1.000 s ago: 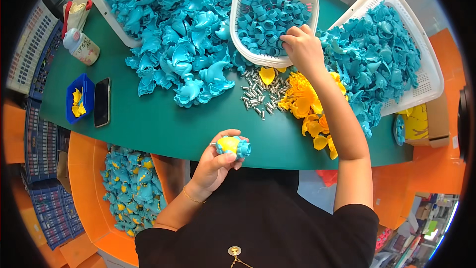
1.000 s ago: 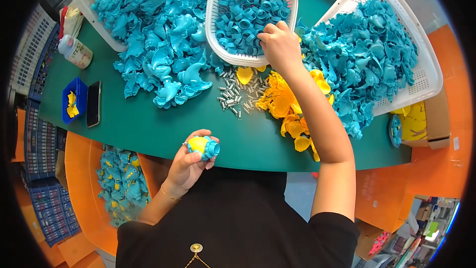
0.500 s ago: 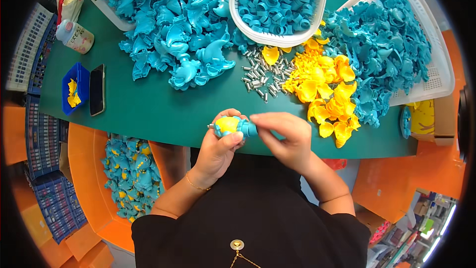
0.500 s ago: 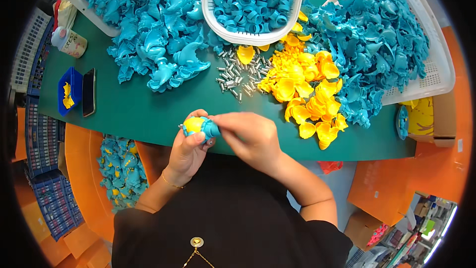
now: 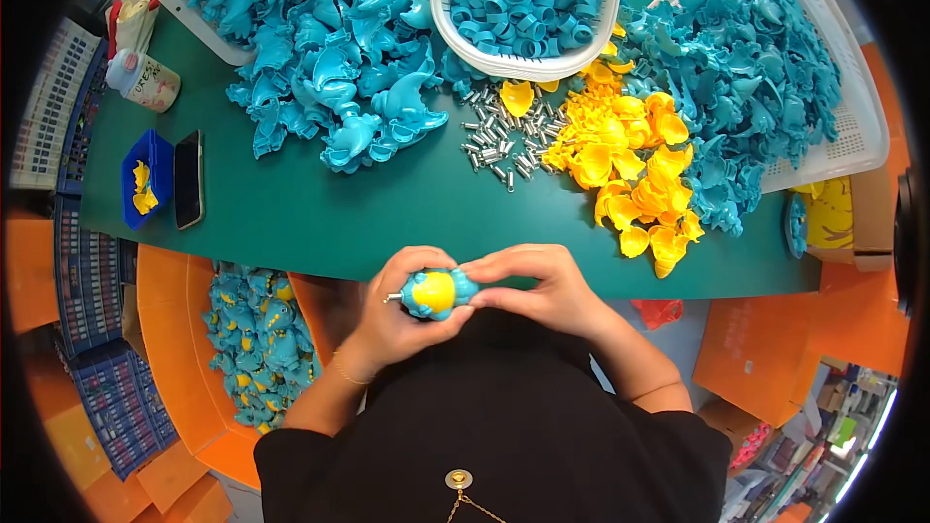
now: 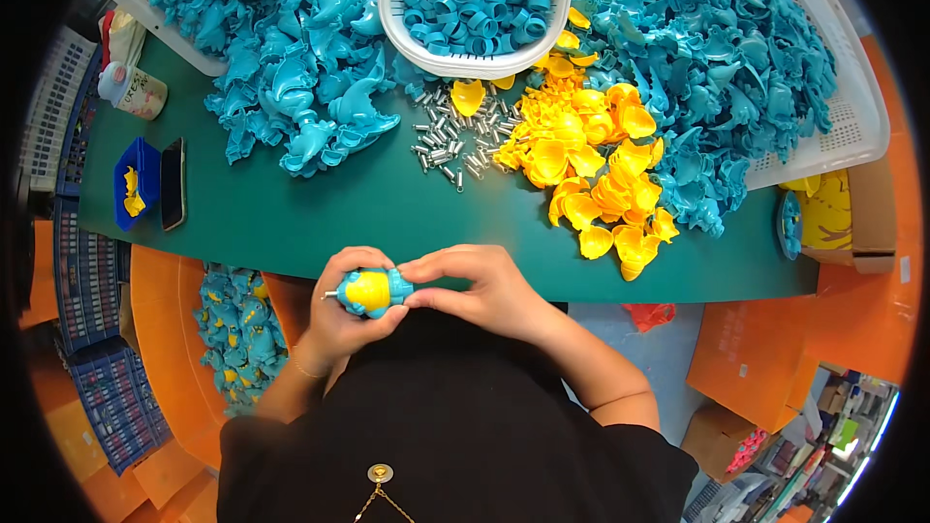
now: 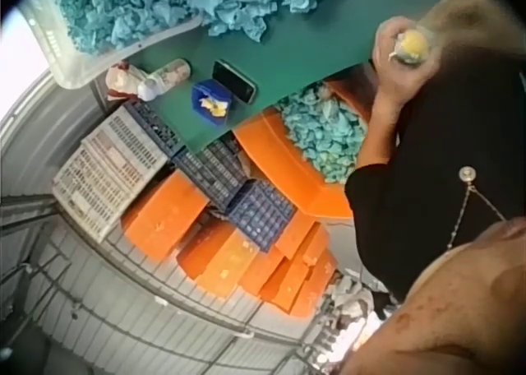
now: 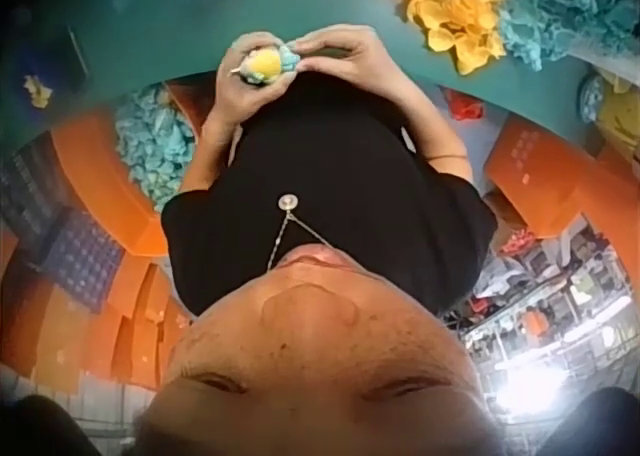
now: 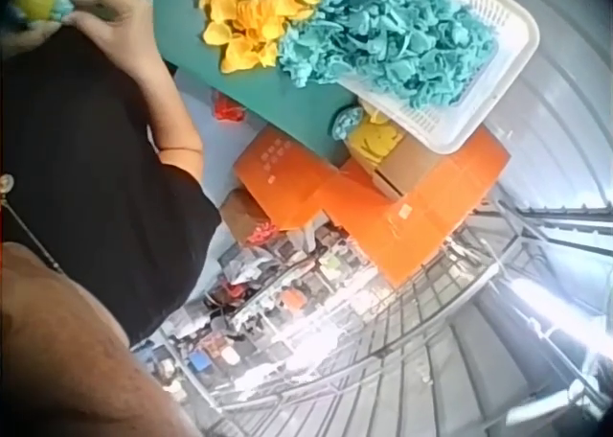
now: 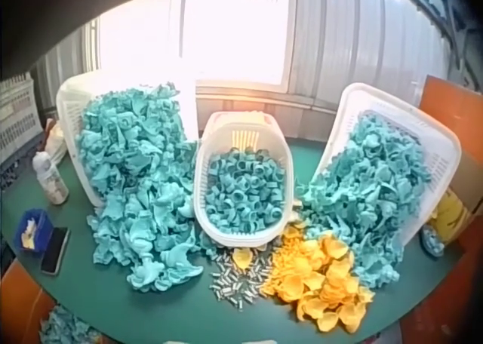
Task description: Assembling small plastic toy ducks by manually joining blue and yellow components.
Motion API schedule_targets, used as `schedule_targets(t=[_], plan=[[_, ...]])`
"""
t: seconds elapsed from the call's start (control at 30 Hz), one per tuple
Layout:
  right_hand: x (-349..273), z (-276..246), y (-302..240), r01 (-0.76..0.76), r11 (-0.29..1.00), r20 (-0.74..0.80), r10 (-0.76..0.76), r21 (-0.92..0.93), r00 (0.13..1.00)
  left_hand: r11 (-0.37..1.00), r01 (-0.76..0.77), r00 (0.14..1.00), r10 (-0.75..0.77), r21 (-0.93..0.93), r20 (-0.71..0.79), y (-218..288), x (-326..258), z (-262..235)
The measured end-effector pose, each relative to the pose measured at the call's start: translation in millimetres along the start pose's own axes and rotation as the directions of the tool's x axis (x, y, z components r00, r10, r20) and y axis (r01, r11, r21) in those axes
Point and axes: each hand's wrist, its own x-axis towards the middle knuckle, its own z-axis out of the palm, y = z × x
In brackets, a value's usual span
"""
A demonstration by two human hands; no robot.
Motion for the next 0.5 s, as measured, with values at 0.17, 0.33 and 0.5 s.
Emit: schedule_targets(t=[0.17, 0.33, 0.5], plan=[[30.2, -21.7, 31.9, -0.186, 0.768, -0.407, -0.106, -0.613, 0.907, 0.861, 0.425, 0.895, -0.354, 0.278, -0.273, 32.2, -40.8, -86.8], [34.7, -24.2, 41.2, -0.28, 0.709, -0.459, -0.07, -0.648, 0.886, 0.105, 0.576, 0.726, -0.522, 0.811, -0.448, 52.0, -102.1, -152.9], [29.7, -28.1, 34.5, -0.268, 0.73, -0.466, -0.078, -0.629, 0.881, 0.387, 0.372, 0.926, -0.085, 0.844, -0.369, 58.0, -54.1, -130.9]])
